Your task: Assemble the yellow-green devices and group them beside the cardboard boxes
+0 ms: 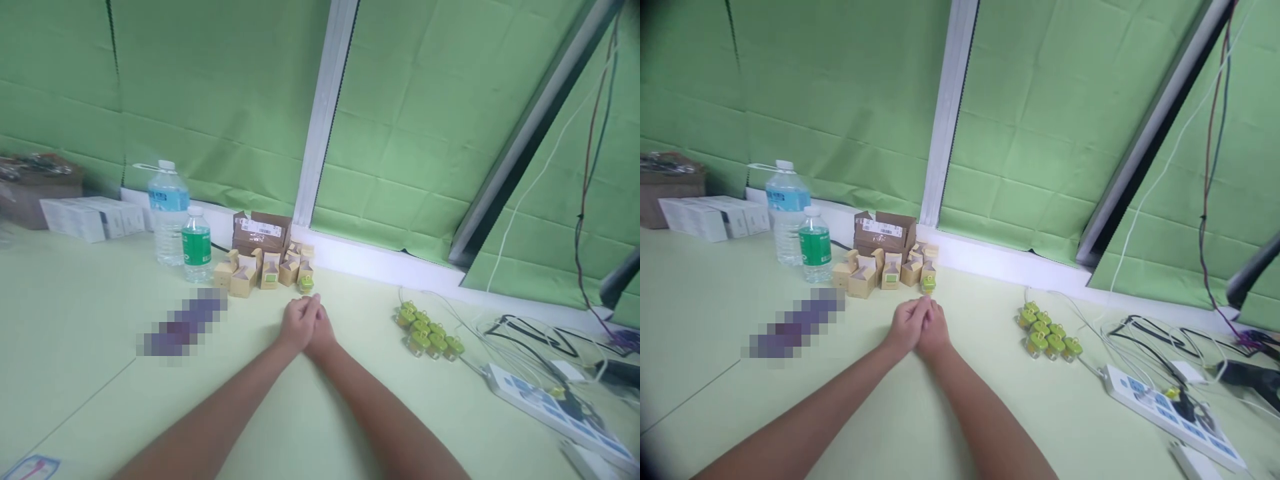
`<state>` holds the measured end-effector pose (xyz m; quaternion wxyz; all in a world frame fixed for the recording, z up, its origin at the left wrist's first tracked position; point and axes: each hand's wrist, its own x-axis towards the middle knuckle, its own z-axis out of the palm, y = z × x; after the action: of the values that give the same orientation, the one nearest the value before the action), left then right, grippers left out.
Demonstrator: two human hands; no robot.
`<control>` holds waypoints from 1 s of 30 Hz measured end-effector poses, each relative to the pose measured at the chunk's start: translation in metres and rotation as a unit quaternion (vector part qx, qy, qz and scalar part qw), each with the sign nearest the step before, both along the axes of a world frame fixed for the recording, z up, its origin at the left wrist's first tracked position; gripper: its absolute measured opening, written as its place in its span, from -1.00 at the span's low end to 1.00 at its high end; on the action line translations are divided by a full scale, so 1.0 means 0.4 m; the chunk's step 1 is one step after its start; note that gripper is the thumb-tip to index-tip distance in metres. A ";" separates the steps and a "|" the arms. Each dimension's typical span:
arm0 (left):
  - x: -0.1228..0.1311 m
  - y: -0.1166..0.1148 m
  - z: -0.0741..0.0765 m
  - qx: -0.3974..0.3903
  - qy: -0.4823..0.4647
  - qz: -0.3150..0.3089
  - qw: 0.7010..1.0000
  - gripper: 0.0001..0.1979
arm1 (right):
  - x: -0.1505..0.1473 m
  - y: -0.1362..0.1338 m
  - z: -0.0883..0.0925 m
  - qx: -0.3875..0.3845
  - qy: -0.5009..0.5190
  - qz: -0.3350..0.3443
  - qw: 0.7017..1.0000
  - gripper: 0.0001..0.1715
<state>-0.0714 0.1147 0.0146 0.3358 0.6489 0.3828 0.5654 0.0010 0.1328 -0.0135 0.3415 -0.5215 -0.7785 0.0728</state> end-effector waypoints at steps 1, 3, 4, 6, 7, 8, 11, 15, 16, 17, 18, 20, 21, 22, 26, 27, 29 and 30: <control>-0.015 0.017 -0.010 0.023 -0.002 0.025 0.999 -0.54 | 0.031 -0.029 -0.012 0.031 -0.020 0.007 0.999 -0.66; -0.029 0.039 -0.031 0.036 0.012 0.042 0.998 -0.67 | 0.098 -0.089 -0.038 0.094 -0.055 0.016 0.994 -0.62; -0.028 0.043 -0.040 0.025 0.021 0.023 0.999 -0.69 | 0.132 -0.116 -0.048 0.116 -0.062 0.015 0.991 -0.61; -0.016 0.036 -0.054 -0.028 0.049 -0.076 0.996 -0.67 | 0.192 -0.157 -0.060 0.122 -0.037 0.004 0.992 -0.60; -0.007 0.027 -0.059 -0.059 0.066 -0.139 0.986 -0.64 | 0.217 -0.169 -0.061 0.113 -0.005 0.001 0.994 -0.60; 0.001 0.016 -0.063 -0.081 0.086 -0.198 0.973 -0.62 | 0.237 -0.175 -0.059 0.096 0.036 0.003 0.995 -0.60; 0.015 -0.016 -0.065 -0.079 0.162 -0.276 0.944 -0.61 | 0.271 -0.163 -0.050 0.029 0.163 0.008 0.986 -0.63; 0.021 -0.030 -0.064 -0.057 0.213 -0.234 0.947 -0.63 | 0.280 -0.134 -0.052 -0.040 0.263 -0.013 0.964 -0.47; 0.023 -0.029 -0.065 -0.056 0.217 -0.231 0.947 -0.62 | 0.280 -0.131 -0.054 -0.045 0.269 -0.010 0.962 -0.50; 0.024 -0.026 -0.066 -0.058 0.218 -0.229 0.947 -0.58 | 0.281 -0.130 -0.055 -0.047 0.268 -0.003 0.962 -0.59; 0.025 -0.023 -0.068 -0.062 0.217 -0.224 0.948 -0.52 | 0.281 -0.130 -0.055 -0.047 0.264 0.008 0.963 -0.68; 0.026 -0.017 -0.071 -0.075 0.214 -0.210 0.951 -0.37 | 0.281 -0.134 -0.052 -0.051 0.261 0.032 0.963 -0.78; 0.027 -0.014 -0.072 -0.080 0.212 -0.205 0.952 -0.30 | 0.280 -0.136 -0.049 -0.055 0.266 0.041 0.962 -0.79; 0.027 -0.013 -0.072 -0.080 0.209 -0.206 0.953 -0.28 | 0.278 -0.137 -0.046 -0.060 0.276 0.045 0.958 -0.79; 0.026 -0.014 -0.066 -0.063 0.212 -0.245 0.944 -0.46 | 0.265 -0.137 -0.034 -0.101 0.377 0.012 0.921 -0.70; 0.025 -0.012 -0.067 -0.062 0.218 -0.244 0.943 -0.49 | 0.265 -0.134 -0.033 -0.114 0.425 -0.008 0.898 -0.68; 0.021 -0.004 -0.073 -0.058 0.223 -0.222 0.947 -0.48 | 0.274 -0.129 -0.031 -0.140 0.530 -0.048 0.835 -0.67; 0.019 0.004 -0.079 -0.053 0.223 -0.202 0.952 -0.47 | 0.283 -0.126 -0.030 -0.155 0.577 -0.063 0.800 -0.68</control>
<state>-0.0640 0.1163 -0.0168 0.3828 0.8035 0.3384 0.3056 0.1141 0.0825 -0.0255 0.6456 -0.4772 -0.3815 0.4581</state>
